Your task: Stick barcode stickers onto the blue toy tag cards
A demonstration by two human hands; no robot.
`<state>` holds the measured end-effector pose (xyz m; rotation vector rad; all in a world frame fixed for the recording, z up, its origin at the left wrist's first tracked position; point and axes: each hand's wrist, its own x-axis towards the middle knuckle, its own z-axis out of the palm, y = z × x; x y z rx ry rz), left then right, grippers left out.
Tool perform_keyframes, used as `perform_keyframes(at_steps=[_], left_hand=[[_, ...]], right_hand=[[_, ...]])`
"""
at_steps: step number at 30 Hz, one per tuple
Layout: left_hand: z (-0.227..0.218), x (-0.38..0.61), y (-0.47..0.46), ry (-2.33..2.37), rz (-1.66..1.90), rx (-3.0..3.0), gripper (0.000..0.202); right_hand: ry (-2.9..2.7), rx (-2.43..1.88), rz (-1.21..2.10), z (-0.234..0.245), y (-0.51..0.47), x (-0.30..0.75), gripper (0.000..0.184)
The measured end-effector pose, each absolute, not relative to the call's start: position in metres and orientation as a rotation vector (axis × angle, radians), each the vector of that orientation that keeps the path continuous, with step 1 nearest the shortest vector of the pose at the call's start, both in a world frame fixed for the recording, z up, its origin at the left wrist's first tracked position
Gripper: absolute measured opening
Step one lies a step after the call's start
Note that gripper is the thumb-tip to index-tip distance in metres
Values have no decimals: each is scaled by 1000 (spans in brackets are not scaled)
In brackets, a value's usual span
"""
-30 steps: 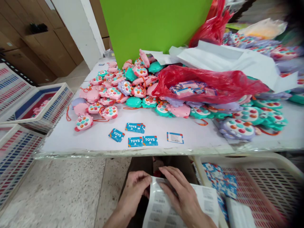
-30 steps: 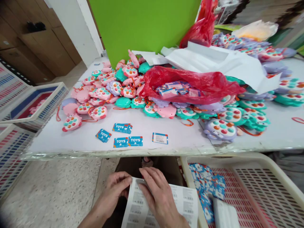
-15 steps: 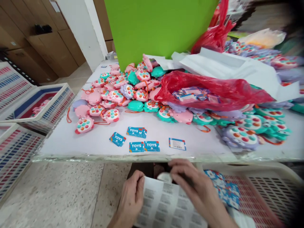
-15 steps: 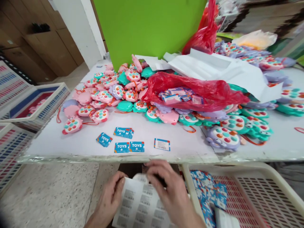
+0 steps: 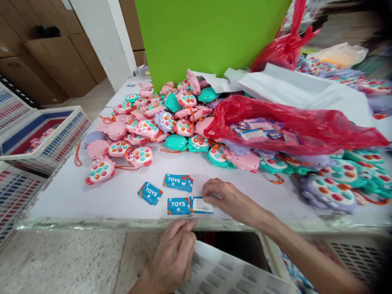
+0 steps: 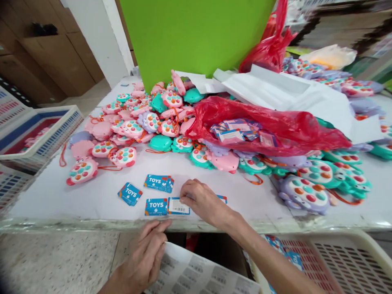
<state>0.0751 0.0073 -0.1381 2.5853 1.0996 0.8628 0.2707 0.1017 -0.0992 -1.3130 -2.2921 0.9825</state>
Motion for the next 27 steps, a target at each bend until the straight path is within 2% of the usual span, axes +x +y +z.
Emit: perform_keyframes(at_steps=[27], left_hand=[[-141, 79, 15, 1118, 804, 2583, 22]], right_hand=[[-2311, -1290, 949, -108, 103, 269, 19]])
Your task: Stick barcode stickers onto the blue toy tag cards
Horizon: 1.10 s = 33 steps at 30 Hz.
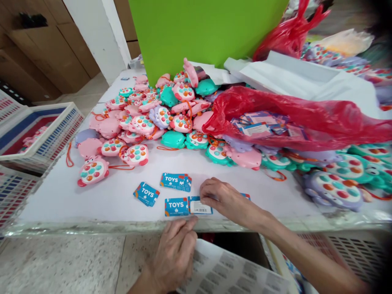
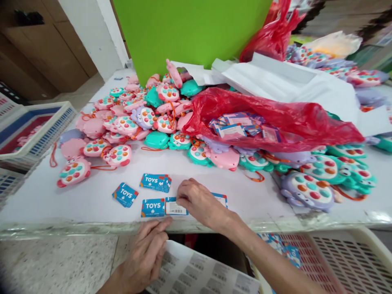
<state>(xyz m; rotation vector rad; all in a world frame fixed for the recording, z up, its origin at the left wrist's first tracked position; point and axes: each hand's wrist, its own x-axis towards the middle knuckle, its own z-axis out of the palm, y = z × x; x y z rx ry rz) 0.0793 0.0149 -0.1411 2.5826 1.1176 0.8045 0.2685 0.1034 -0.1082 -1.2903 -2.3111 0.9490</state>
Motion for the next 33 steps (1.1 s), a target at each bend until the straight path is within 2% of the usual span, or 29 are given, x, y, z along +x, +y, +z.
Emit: perform_keyframes(at_steps=[14, 25, 33], left_hand=[[-142, 81, 16, 1124, 830, 2600, 24], [-145, 87, 12, 1231, 521, 2745, 27], [-145, 88, 15, 1235, 580, 2756, 26]], right_hand=[[-2324, -1313, 959, -107, 104, 267, 21], [-2332, -1332, 893, -106, 100, 263, 22], [-2258, -1454, 858, -105, 102, 268, 13]])
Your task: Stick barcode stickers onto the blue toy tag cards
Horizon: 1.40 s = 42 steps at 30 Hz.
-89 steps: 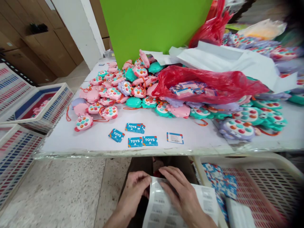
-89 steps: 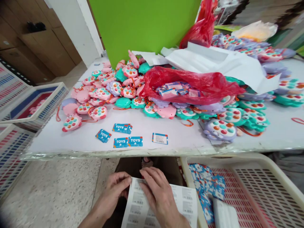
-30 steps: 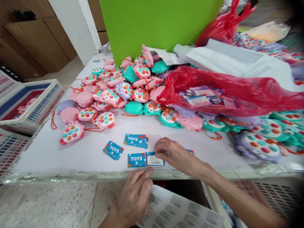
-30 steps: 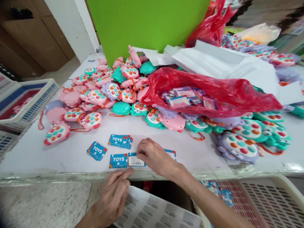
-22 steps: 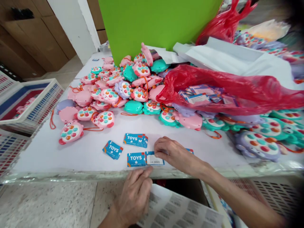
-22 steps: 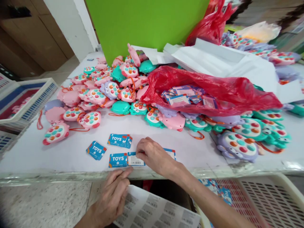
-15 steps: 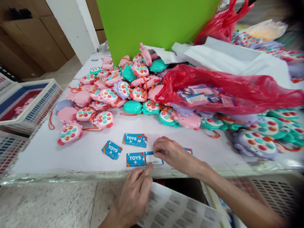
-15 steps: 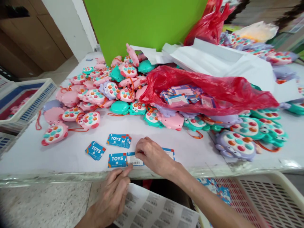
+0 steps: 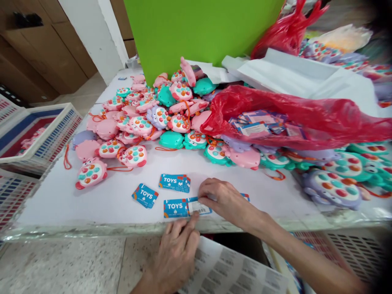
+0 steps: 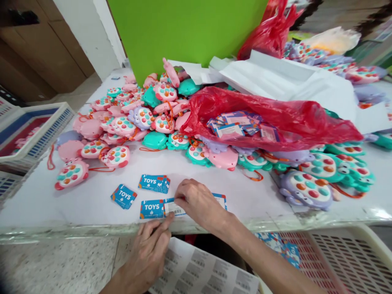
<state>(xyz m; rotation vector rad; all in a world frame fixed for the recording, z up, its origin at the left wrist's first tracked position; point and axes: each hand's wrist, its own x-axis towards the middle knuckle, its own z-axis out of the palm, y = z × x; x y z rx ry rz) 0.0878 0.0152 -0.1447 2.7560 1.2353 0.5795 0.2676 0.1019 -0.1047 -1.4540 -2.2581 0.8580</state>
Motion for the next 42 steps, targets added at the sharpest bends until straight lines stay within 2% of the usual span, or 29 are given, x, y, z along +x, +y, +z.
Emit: perform_keyframes(at_steps=[4, 6, 12, 15, 23, 26, 30, 32, 36, 39, 42], left_hand=[[-143, 88, 15, 1222, 609, 2754, 26], [-143, 89, 15, 1226, 622, 2746, 26], [-142, 90, 16, 1241, 650, 2742, 25], [-142, 90, 16, 1245, 635, 2722, 26], [-134, 73, 2, 1268, 791, 2585, 22], [-122, 64, -3, 1360, 866, 2288, 18], [-105, 57, -9, 1428, 875, 1824, 17], [-100, 55, -11, 1482, 824, 1558, 22], [-100, 49, -13, 1438, 825, 1037, 35], [-104, 46, -12, 1404, 761, 924, 47], [-106, 47, -10, 1435, 666, 959, 39]], right_hand=[[-2281, -1491, 555, -111, 97, 263, 44], [-2368, -1507, 375, -116, 94, 256, 49], [-2324, -1718, 78, -124, 87, 246, 40], [-2322, -1693, 63, -128, 80, 247, 40], [-2346, -1550, 27, -133, 76, 278, 23], [-2208, -1409, 177, -121, 62, 281, 24], [-2123, -1241, 827, -103, 31, 261, 17], [-2107, -1272, 1022, -99, 20, 250, 10], [-2044, -1374, 1105, -100, 16, 241, 11], [-2085, -1363, 1178, -97, 18, 239, 12], [-2095, -1325, 1188, -98, 17, 235, 13]])
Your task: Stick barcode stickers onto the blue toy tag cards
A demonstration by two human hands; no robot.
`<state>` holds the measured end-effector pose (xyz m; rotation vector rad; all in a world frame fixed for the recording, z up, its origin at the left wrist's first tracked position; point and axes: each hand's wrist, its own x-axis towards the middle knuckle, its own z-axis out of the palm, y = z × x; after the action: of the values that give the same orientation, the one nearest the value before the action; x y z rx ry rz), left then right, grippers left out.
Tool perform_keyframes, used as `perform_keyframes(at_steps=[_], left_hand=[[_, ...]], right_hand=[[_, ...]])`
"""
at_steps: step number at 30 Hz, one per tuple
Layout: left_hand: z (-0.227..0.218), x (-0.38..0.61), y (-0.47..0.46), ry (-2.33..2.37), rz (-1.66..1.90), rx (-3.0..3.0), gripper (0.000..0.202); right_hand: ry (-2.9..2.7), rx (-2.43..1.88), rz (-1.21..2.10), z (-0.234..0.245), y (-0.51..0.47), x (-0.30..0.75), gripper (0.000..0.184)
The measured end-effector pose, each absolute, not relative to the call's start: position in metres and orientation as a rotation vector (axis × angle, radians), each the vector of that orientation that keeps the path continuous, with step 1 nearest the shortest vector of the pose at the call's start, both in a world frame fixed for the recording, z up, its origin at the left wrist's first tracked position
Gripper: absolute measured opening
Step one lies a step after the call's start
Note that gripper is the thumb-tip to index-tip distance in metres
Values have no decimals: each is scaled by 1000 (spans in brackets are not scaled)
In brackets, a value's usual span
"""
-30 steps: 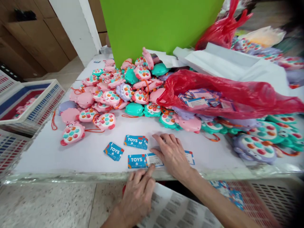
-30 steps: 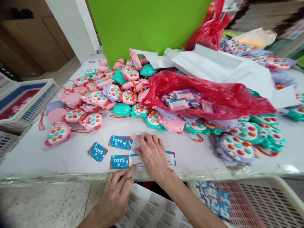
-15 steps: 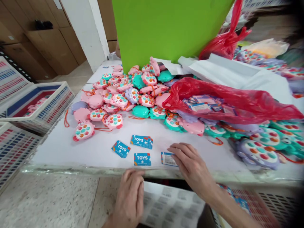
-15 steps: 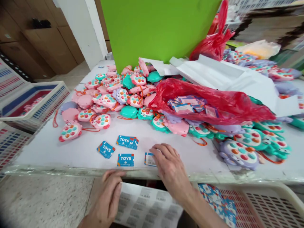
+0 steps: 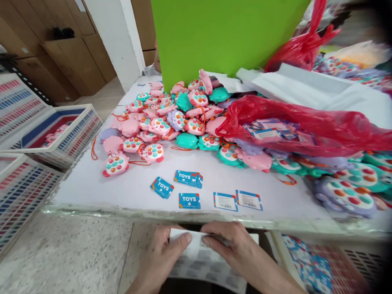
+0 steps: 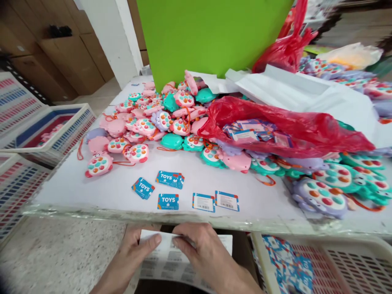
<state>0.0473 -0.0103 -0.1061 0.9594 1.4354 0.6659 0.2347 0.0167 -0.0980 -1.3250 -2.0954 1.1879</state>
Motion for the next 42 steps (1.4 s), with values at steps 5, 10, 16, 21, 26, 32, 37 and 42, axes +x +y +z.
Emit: perform_keyframes(at_steps=[5, 10, 16, 21, 26, 32, 37, 42], left_hand=[[-103, 53, -14, 1615, 760, 997, 35], [-103, 53, -18, 1695, 824, 994, 32], [-106, 53, -16, 1603, 860, 1148, 28], [-98, 58, -15, 1569, 811, 1102, 32], [-98, 58, -19, 1570, 852, 1016, 37], [-107, 57, -32, 1695, 908, 827, 38], [-115, 54, -31, 1642, 859, 755, 42], [-113, 40, -23, 1647, 766, 1254, 36]], right_hand=[[-2046, -1067, 812, -116, 6, 227, 19], [-2082, -969, 559, -123, 0, 228, 19], [-2091, -1061, 579, -121, 5, 225, 20], [-2067, -986, 457, -122, 2, 221, 20], [-2082, -1007, 452, -121, -6, 228, 22], [-2176, -1035, 353, -129, -3, 242, 25], [-2118, -996, 390, -120, -7, 240, 16], [-1960, -1102, 607, -93, 14, 241, 9]])
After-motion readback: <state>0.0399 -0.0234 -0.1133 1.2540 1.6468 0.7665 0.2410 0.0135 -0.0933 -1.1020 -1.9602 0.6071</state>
